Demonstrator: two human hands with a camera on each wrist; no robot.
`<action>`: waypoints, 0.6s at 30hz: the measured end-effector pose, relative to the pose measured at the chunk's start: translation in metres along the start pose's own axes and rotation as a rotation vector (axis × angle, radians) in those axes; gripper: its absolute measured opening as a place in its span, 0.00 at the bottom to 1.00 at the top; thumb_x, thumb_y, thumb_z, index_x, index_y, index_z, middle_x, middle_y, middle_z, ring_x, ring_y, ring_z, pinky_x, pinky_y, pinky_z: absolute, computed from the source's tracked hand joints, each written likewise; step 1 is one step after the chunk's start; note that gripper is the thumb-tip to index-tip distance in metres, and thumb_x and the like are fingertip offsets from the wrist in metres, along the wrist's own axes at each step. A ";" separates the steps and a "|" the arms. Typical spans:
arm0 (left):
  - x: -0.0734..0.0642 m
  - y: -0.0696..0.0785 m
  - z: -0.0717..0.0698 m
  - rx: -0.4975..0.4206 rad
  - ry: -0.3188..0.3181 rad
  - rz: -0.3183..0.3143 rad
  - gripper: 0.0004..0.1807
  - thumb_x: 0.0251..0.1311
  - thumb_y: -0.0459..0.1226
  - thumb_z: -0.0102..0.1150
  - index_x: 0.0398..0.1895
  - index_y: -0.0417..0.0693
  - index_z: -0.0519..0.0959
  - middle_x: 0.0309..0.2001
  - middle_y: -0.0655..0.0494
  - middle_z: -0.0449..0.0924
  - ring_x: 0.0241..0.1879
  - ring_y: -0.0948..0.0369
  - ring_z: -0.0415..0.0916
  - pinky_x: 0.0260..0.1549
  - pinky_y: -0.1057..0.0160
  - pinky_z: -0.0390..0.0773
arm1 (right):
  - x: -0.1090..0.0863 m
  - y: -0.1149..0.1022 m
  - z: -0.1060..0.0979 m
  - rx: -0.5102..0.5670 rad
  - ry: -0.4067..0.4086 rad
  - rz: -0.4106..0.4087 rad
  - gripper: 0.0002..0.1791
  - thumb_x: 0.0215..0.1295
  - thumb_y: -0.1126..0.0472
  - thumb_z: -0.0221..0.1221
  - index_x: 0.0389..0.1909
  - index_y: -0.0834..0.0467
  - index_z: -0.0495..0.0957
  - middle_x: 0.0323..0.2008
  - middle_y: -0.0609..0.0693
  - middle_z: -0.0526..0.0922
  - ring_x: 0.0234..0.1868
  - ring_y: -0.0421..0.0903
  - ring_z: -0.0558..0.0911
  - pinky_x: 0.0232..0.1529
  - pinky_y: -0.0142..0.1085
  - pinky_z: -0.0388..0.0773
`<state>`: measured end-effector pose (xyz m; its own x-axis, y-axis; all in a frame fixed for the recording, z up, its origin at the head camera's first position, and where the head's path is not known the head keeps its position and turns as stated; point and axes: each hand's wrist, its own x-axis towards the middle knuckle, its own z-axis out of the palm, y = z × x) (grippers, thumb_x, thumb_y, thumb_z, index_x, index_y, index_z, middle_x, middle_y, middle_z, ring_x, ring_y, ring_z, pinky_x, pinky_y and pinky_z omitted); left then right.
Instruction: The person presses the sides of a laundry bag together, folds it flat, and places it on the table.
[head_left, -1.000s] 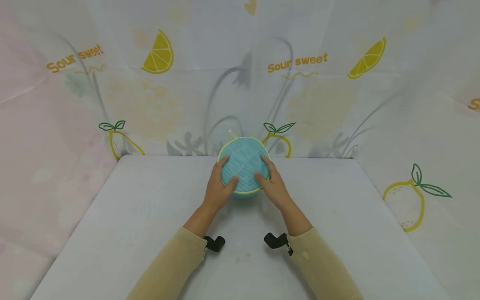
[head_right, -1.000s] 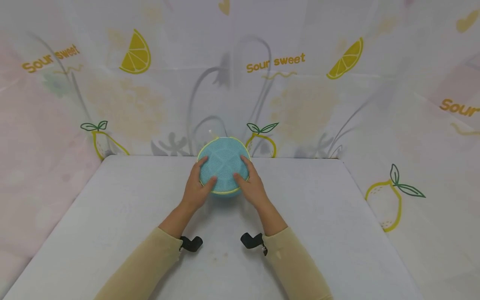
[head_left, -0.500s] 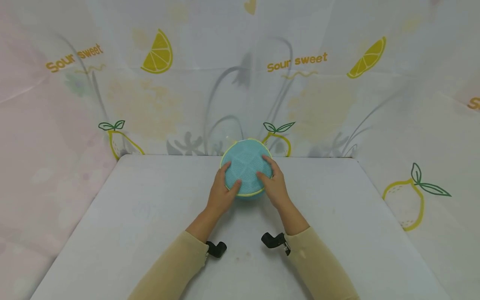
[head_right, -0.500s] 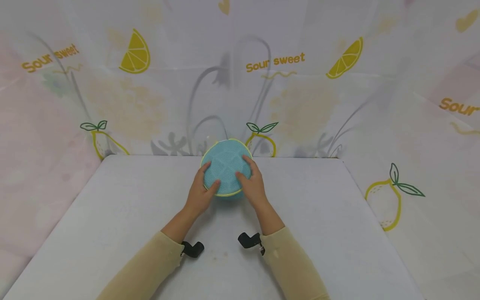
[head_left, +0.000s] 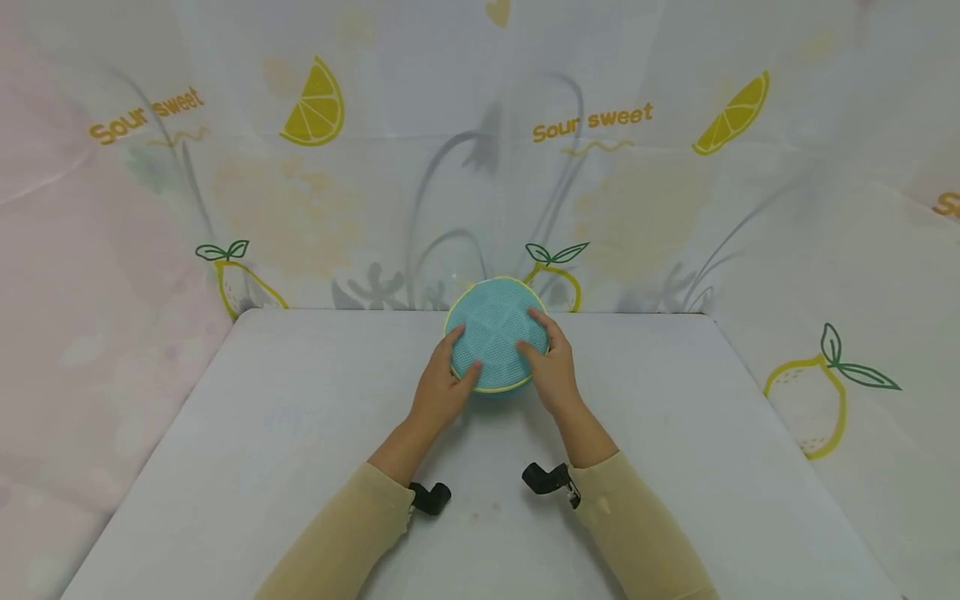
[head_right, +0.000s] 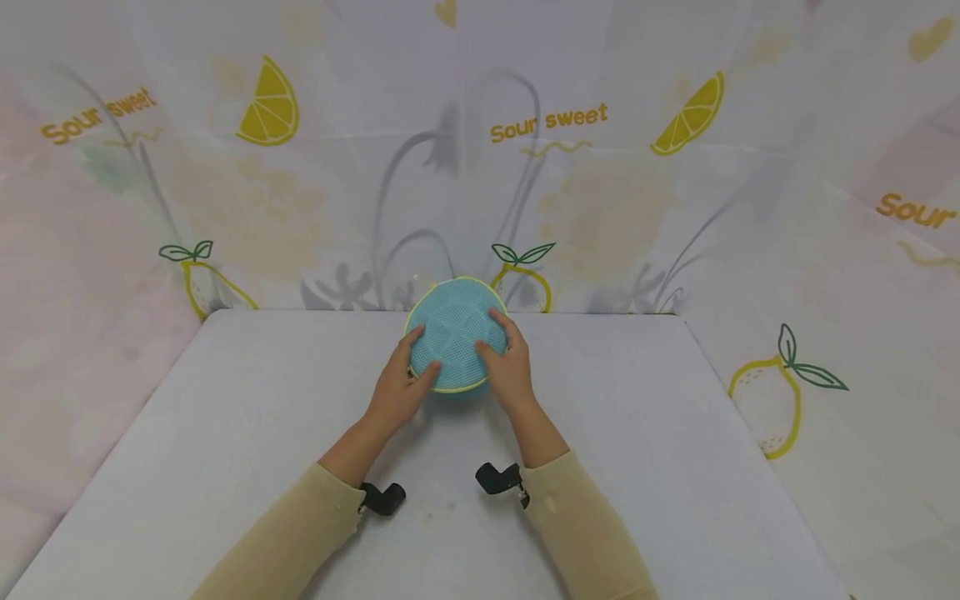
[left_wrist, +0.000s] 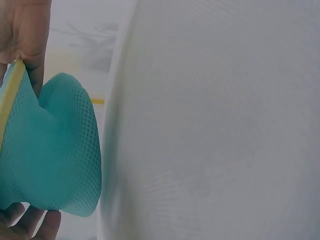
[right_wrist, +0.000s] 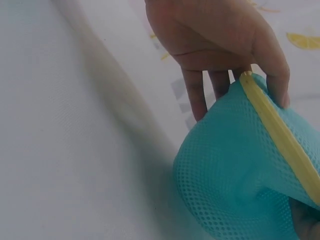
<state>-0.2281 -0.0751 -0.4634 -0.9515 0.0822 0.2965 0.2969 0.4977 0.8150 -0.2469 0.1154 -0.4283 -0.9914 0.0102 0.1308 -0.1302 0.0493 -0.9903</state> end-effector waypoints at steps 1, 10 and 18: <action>0.000 0.000 -0.001 0.005 -0.002 -0.004 0.37 0.72 0.48 0.55 0.79 0.52 0.54 0.76 0.45 0.56 0.74 0.49 0.57 0.70 0.47 0.60 | 0.000 0.000 0.000 0.002 0.000 0.000 0.32 0.70 0.67 0.59 0.74 0.51 0.64 0.77 0.51 0.56 0.75 0.51 0.59 0.72 0.46 0.61; -0.002 0.002 -0.003 0.018 -0.038 -0.055 0.37 0.72 0.48 0.55 0.80 0.54 0.53 0.76 0.47 0.57 0.71 0.50 0.62 0.60 0.47 0.72 | 0.002 0.000 -0.002 0.028 0.003 -0.007 0.32 0.70 0.68 0.59 0.73 0.54 0.64 0.76 0.51 0.58 0.74 0.51 0.62 0.70 0.45 0.64; 0.000 0.002 -0.001 -0.077 -0.003 -0.050 0.36 0.71 0.45 0.56 0.79 0.55 0.55 0.76 0.45 0.56 0.73 0.49 0.59 0.66 0.45 0.65 | 0.001 0.000 -0.001 0.062 -0.021 0.014 0.32 0.71 0.68 0.58 0.74 0.55 0.62 0.77 0.53 0.56 0.74 0.53 0.60 0.71 0.47 0.62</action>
<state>-0.2271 -0.0754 -0.4611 -0.9656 0.0615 0.2527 0.2539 0.4335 0.8647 -0.2483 0.1169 -0.4284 -0.9931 -0.0105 0.1164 -0.1163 -0.0125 -0.9931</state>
